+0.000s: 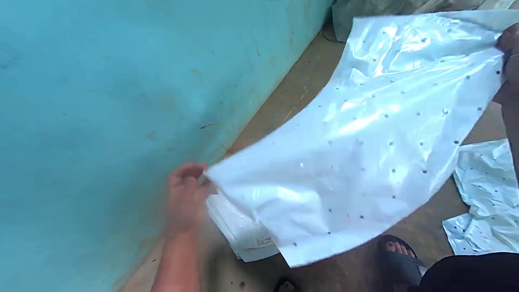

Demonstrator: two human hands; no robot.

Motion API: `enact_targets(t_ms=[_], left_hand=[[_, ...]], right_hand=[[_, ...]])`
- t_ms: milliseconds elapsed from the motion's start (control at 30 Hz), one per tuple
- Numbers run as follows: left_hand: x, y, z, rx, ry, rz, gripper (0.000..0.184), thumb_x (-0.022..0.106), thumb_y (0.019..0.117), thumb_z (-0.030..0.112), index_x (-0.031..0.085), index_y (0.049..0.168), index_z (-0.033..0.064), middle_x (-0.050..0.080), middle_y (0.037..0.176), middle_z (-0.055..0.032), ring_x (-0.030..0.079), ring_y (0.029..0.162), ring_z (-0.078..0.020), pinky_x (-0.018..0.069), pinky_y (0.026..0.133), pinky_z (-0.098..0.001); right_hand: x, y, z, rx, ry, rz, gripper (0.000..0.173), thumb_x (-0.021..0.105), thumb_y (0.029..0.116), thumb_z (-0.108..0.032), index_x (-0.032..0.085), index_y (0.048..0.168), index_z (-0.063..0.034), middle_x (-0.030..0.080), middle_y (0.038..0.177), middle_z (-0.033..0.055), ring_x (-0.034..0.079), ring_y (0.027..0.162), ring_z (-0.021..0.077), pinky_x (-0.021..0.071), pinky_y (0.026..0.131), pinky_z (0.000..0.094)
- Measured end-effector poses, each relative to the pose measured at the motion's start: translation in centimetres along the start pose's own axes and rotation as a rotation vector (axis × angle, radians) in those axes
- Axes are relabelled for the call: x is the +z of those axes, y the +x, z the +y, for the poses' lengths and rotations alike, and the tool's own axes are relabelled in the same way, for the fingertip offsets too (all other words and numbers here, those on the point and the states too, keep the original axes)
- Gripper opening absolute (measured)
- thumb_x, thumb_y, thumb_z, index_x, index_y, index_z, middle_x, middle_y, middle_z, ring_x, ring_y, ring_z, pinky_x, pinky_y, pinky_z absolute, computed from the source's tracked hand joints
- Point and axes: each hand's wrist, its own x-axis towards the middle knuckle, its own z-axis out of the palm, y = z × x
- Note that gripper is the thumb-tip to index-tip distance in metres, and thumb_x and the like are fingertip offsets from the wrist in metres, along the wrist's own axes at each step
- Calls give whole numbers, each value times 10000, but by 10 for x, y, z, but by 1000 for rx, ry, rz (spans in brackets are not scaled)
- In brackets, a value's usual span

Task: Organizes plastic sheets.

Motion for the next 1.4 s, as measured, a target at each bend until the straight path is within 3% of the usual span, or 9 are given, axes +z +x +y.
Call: enact_targets(t_ms=[100, 200, 267, 400, 467, 700, 933, 1167, 1400], left_hand=[[42, -15, -9, -321, -245, -37, 1207, 643, 629, 909, 341, 1524, 158, 652, 1323, -37, 663, 1174, -220, 590, 919, -469], [88, -21, -18, -536, -360, -51, 573, 560, 1032, 390, 390, 1426, 9, 687, 1171, -146, 716, 1023, -242, 618, 864, -420], [107, -11, -19, -599, -171, 104, 290, 480, 1068, 65, 482, 1341, -31, 682, 1055, -133, 707, 897, -171, 605, 811, -347], [104, -2, -16, -261, 270, -62, 188, 577, 1018, 58, 644, 1150, -59, 714, 975, -95, 700, 873, -98, 588, 835, -310], [114, -6, -5, -16, 433, -246, 207, 583, 999, 96, 707, 1039, -66, 688, 1021, -144, 675, 959, -162, 555, 896, -348], [174, -34, 0, 553, 643, -563, 213, 582, 984, 94, 712, 875, -35, 726, 912, -181, 727, 896, -312, 585, 796, -428], [180, -57, -11, 547, 711, -538, 237, 585, 965, 105, 674, 774, -3, 683, 776, -142, 705, 752, -267, 565, 667, -369], [183, -64, -20, 571, 855, -596, 195, 610, 945, 113, 697, 802, 14, 709, 819, -151, 719, 757, -298, 561, 630, -409], [180, -68, -24, 482, 767, -464, 194, 591, 940, 57, 717, 818, -27, 737, 850, -168, 745, 824, -303, 596, 732, -411]], right_hand=[[-4, 68, 80, -125, 163, -89, 256, 449, 1090, -302, 543, 1220, -102, 603, 990, -68, 637, 886, -9, 568, 833, 243], [18, 55, 79, -65, 198, -73, 178, 482, 1085, -281, 565, 1153, -140, 595, 942, -90, 637, 850, -2, 568, 833, 258], [21, 47, 86, -56, 17, -110, 196, 500, 1075, -294, 578, 1147, -130, 588, 920, -71, 625, 785, -3, 571, 767, 252], [3, 59, 114, -78, -611, -297, 422, 521, 1061, -214, 534, 1349, 94, 587, 1200, 403, 612, 1023, 550, 454, 858, 737], [3, 47, 96, -172, -712, -389, 486, 568, 1055, -163, 461, 1434, 123, 496, 1338, 459, 475, 1224, 669, 338, 972, 814], [63, -66, 1, -534, -402, -840, 449, 574, 1035, -310, 566, 1350, 9, 687, 900, 125, 668, 728, 213, 577, 696, 448], [98, -71, 27, -429, -386, -811, 468, 547, 976, 13, 503, 1441, -15, 588, 746, 91, 556, 577, 178, 507, 573, 379], [109, -95, 37, -539, -540, -949, 686, 665, 980, -450, 462, 1480, -26, 657, 767, 140, 643, 673, 330, 527, 656, 568], [123, -95, 39, -519, -392, -881, 524, 570, 944, 21, 494, 1461, -16, 665, 820, 154, 618, 654, 258, 527, 643, 468]])
